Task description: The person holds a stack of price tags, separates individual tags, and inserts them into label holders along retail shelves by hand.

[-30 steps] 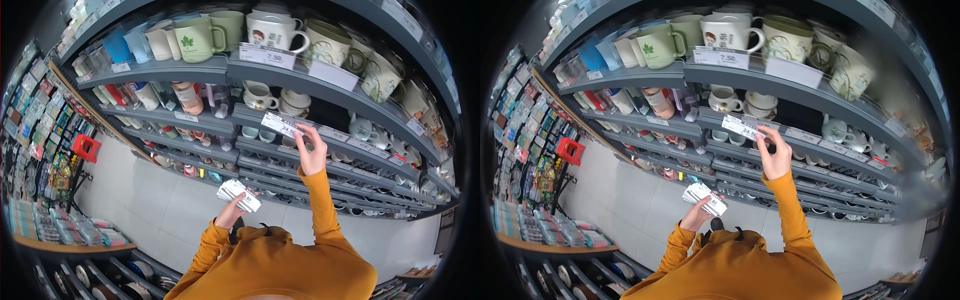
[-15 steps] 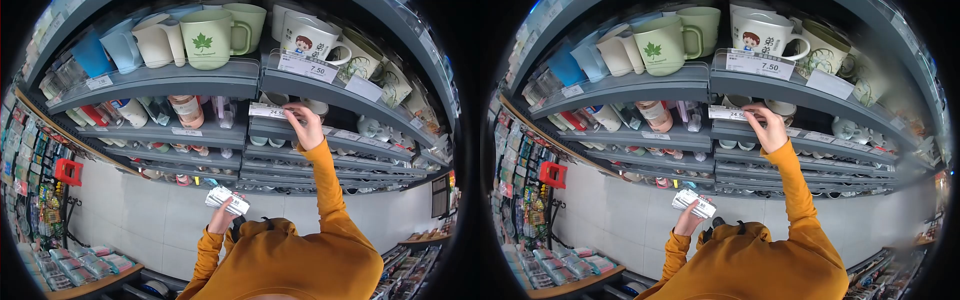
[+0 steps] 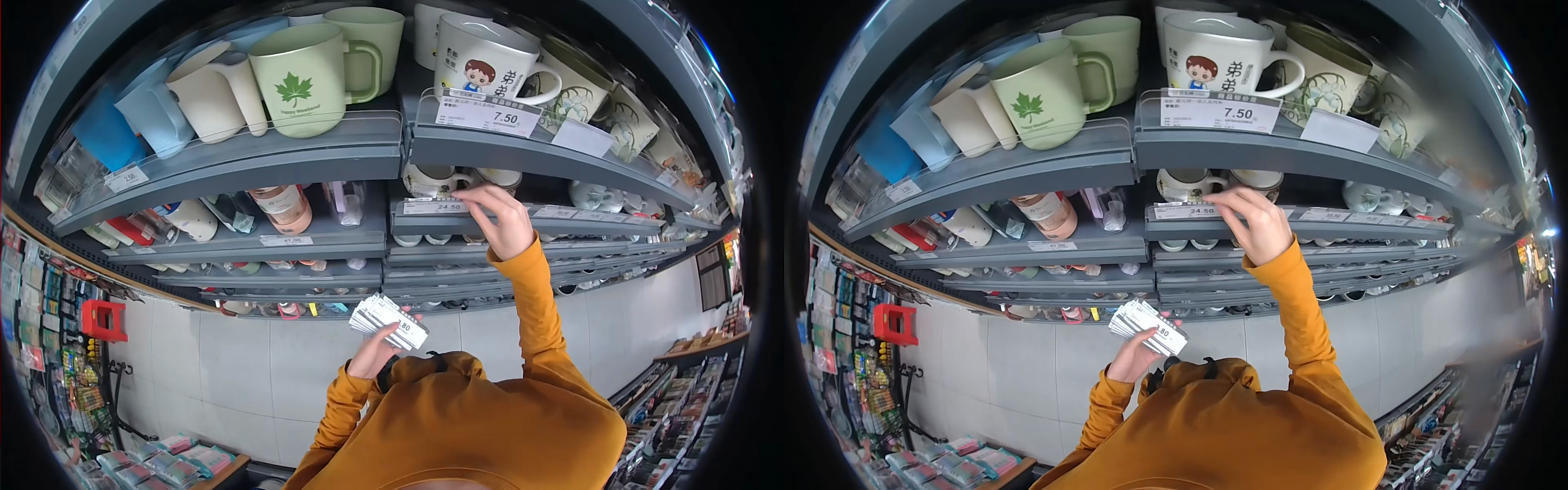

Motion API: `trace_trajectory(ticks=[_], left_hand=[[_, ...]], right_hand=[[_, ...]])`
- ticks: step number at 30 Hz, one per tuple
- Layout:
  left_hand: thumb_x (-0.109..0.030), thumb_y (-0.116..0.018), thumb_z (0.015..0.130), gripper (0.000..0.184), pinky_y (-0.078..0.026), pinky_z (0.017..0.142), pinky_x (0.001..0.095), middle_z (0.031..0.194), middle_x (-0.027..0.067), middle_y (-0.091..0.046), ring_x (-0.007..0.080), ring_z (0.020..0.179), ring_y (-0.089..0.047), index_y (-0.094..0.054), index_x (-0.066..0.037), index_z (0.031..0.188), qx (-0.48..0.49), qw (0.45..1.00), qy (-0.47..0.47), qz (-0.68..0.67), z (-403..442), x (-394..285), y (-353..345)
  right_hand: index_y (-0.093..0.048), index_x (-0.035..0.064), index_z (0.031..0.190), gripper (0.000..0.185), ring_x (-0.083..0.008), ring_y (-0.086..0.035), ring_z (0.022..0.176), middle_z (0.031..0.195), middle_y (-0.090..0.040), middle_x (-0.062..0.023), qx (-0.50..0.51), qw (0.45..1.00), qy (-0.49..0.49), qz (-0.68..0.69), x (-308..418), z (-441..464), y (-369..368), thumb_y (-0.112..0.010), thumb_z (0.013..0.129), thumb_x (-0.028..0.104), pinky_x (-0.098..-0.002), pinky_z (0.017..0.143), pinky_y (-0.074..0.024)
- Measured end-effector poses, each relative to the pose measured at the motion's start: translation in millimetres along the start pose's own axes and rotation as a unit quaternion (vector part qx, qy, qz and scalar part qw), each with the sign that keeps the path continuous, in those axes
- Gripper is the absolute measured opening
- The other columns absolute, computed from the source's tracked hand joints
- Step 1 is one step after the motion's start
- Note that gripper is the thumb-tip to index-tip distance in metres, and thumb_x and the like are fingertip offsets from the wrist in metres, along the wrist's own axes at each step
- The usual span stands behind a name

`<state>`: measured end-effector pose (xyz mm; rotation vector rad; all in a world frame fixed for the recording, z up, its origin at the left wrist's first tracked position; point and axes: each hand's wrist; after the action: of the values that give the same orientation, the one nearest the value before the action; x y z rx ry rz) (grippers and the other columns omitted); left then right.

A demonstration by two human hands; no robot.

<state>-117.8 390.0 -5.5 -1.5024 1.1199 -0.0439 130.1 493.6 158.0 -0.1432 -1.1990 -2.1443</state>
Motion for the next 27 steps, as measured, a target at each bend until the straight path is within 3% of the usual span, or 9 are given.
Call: trace_trajectory(ticks=[5,6,10,12,16,19,27], left_hand=[[-0.013,-0.045,0.098,0.044,-0.042,0.100,0.0375,0.133,0.0187,-0.048,0.0248,0.125,-0.047,-0.033,0.002,0.138,-0.020,0.994,-0.106,0.016,-5,-13,-29],[-0.008,-0.045,0.096,0.039,-0.045,0.098,0.0391,0.128,0.0162,-0.051,0.0258,0.122,-0.049,-0.037,0.002,0.133,-0.043,0.993,-0.109,0.019,-5,-17,-38],[-0.006,-0.047,0.095,0.036,-0.044,0.098,0.0387,0.126,0.0149,-0.052,0.0263,0.121,-0.050,-0.040,0.002,0.130,-0.059,0.976,-0.207,0.022,-1,-14,-65],[-0.004,-0.048,0.095,0.036,-0.044,0.098,0.0385,0.124,0.0142,-0.052,0.0268,0.121,-0.051,-0.040,0.002,0.129,-0.076,0.967,-0.240,0.032,1,-8,-75],[-0.005,-0.052,0.094,0.037,-0.044,0.097,0.0364,0.123,0.0129,-0.053,0.0253,0.117,-0.053,-0.042,0.002,0.128,-0.115,0.960,-0.246,0.073,2,7,-88],[-0.006,-0.053,0.094,0.032,-0.044,0.093,0.0266,0.120,0.0128,-0.058,0.0163,0.110,-0.055,-0.049,0.005,0.124,-0.115,0.951,-0.272,0.097,0,19,-104],[-0.007,-0.059,0.092,0.024,-0.044,0.083,0.0245,0.108,0.0045,-0.060,0.0095,0.096,-0.055,-0.057,0.001,0.114,-0.172,0.937,-0.275,0.130,2,72,-142]], right_hand=[[-0.066,0.0036,0.103,0.025,-0.0298,-0.061,0.091,0.103,-0.062,-0.0115,-0.061,0.997,0.037,0.002,8,-5,2,-0.060,0.080,-0.003,-0.0332,0.079,-0.0492],[-0.065,0.0017,0.102,0.023,-0.0285,-0.061,0.088,0.100,-0.063,-0.0123,-0.082,0.996,0.034,0.022,14,-9,1,-0.060,0.081,-0.003,-0.0323,0.078,-0.0493],[-0.067,-0.0011,0.099,0.017,-0.0238,-0.064,0.082,0.086,-0.065,-0.0126,-0.010,0.987,-0.020,0.156,43,-47,-11,-0.063,0.083,0.001,-0.0310,0.075,-0.0499],[-0.067,-0.0009,0.098,0.017,-0.0219,-0.064,0.078,0.085,-0.065,-0.0119,0.050,0.964,-0.122,0.232,53,-67,-16,-0.065,0.082,0.004,-0.0298,0.074,-0.0502],[-0.067,-0.0033,0.094,0.016,-0.0186,-0.064,0.074,0.083,-0.066,-0.0112,0.061,0.937,-0.178,0.295,49,-101,-18,-0.067,0.082,0.007,-0.0283,0.071,-0.0504],[-0.066,-0.0040,0.089,0.016,-0.0173,-0.063,0.072,0.082,-0.066,-0.0111,0.062,0.927,-0.202,0.310,47,-117,-5,-0.070,0.080,0.008,-0.0275,0.069,-0.0499],[-0.063,-0.0043,0.086,0.017,-0.0151,-0.062,0.072,0.080,-0.063,-0.0086,0.056,0.920,-0.204,0.329,24,-162,38,-0.073,0.076,0.005,-0.0257,0.067,-0.0485]])
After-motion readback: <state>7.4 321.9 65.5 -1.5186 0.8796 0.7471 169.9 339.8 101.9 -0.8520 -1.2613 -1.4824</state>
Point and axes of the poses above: each hand's wrist, its own z-axis towards the middle knuckle, its own y-axis out of the back of the hand, x = y × z
